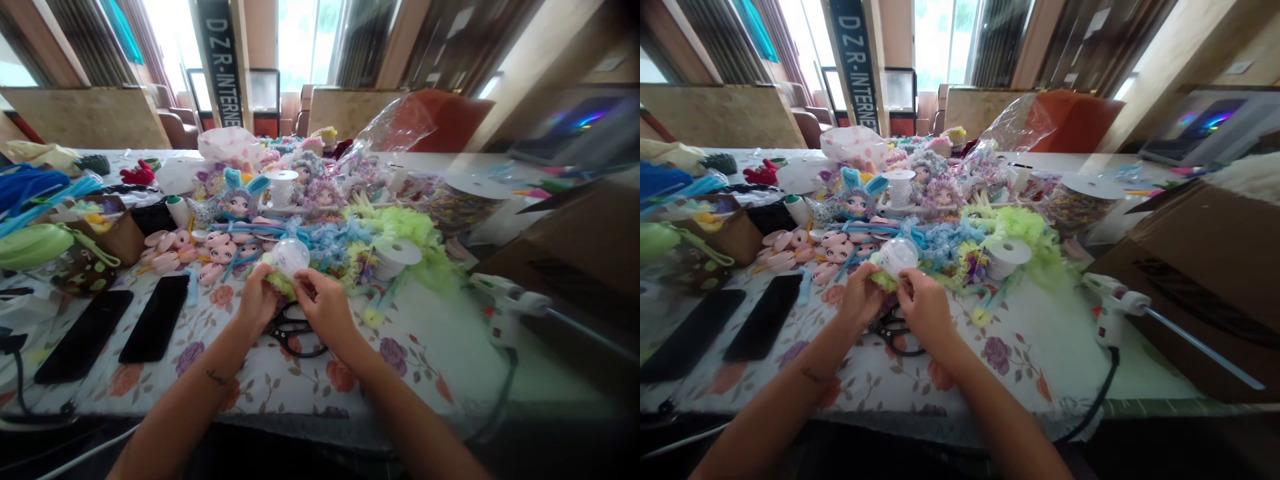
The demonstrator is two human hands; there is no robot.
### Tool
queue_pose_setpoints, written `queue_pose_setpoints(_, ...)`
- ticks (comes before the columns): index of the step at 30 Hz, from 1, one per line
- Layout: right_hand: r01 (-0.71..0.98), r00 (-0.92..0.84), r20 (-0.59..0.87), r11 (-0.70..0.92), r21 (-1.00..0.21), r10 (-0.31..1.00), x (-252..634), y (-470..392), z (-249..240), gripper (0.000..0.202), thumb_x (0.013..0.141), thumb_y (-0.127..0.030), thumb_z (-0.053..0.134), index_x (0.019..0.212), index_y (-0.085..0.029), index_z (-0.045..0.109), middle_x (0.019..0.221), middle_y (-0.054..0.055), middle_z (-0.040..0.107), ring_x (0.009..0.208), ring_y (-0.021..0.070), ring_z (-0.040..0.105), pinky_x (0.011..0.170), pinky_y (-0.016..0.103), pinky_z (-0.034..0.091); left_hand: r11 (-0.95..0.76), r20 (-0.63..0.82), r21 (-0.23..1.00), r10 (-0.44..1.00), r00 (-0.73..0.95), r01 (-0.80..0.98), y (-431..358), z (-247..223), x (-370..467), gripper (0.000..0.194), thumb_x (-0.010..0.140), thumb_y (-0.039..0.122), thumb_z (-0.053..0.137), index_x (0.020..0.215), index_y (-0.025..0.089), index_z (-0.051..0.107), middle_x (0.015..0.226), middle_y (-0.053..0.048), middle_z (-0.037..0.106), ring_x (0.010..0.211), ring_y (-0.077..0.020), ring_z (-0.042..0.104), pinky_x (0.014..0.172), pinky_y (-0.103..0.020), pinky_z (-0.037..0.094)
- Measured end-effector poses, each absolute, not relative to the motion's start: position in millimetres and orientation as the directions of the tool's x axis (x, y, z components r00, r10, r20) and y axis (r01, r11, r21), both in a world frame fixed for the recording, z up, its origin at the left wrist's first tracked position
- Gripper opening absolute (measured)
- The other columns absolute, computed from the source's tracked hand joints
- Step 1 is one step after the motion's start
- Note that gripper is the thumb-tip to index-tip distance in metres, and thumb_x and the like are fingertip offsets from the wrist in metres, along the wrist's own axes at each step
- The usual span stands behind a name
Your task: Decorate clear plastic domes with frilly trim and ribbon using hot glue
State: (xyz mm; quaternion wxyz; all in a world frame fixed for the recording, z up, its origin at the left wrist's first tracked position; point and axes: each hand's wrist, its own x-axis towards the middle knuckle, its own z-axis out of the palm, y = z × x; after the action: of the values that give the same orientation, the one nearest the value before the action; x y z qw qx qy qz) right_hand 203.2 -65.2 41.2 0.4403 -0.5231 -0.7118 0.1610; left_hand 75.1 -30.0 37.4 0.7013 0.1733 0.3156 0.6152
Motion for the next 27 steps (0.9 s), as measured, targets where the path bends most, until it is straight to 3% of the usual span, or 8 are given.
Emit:
queue_pose_setpoints(8, 0.602, 0.002, 0.562, 0.448, -0.661, 0.827, 184, -70, 37, 0.022, 0.091, -0.019, 0.054, 0.102, -0.018, 0.073, 0.092, 0.008, 0.071, 0.076, 0.0191, 0.066, 0.067, 0.027, 0.05, 0.071, -0.125, 0.658, 0.992, -0.015, -0.749, -36, 37, 80, 0.015, 0.06, 0.012, 0.064, 0.073, 0.015, 0.058, 0.067, 0.003, 0.061, 0.059, -0.0094, 0.056, 0.058, -0.021, 0.046)
queue_pose_setpoints(17, 0.773, -0.219, 0.695, 0.556, -0.305, 0.685, 189, -66, 27, 0.031, 0.098, -0.019, 0.044, 0.111, -0.018, 0.072, 0.088, 0.008, 0.072, 0.08, 0.0187, 0.064, 0.07, 0.026, 0.047, 0.042, -0.13, 0.639, 0.99, -0.054, -0.768, -35, 40, 79, 0.017, 0.057, 0.01, 0.068, 0.069, 0.015, 0.057, 0.066, 0.004, 0.06, 0.059, -0.0077, 0.055, 0.06, -0.019, 0.046)
queue_pose_setpoints(22, 0.797, -0.314, 0.655, 0.566, -0.212, 0.687, 191, -63, 29, 0.033, 0.098, -0.018, 0.043, 0.114, -0.017, 0.072, 0.083, 0.008, 0.07, 0.075, 0.0186, 0.062, 0.063, 0.027, 0.043, 0.073, -0.188, 0.641, 0.98, -0.064, -0.764, -32, 36, 76, 0.017, 0.057, 0.011, 0.068, 0.065, 0.015, 0.054, 0.057, 0.006, 0.054, 0.051, -0.0066, 0.049, 0.051, -0.019, 0.041)
queue_pose_setpoints(27, 0.805, -0.358, 0.584, 0.558, -0.202, 0.729, 193, -61, 32, 0.034, 0.097, -0.018, 0.043, 0.113, -0.018, 0.072, 0.08, 0.008, 0.069, 0.072, 0.0183, 0.06, 0.06, 0.026, 0.041, 0.085, -0.211, 0.64, 0.975, -0.068, -0.764, -30, 33, 74, 0.017, 0.057, 0.011, 0.067, 0.062, 0.016, 0.051, 0.056, 0.006, 0.051, 0.05, -0.0063, 0.049, 0.051, -0.018, 0.04)
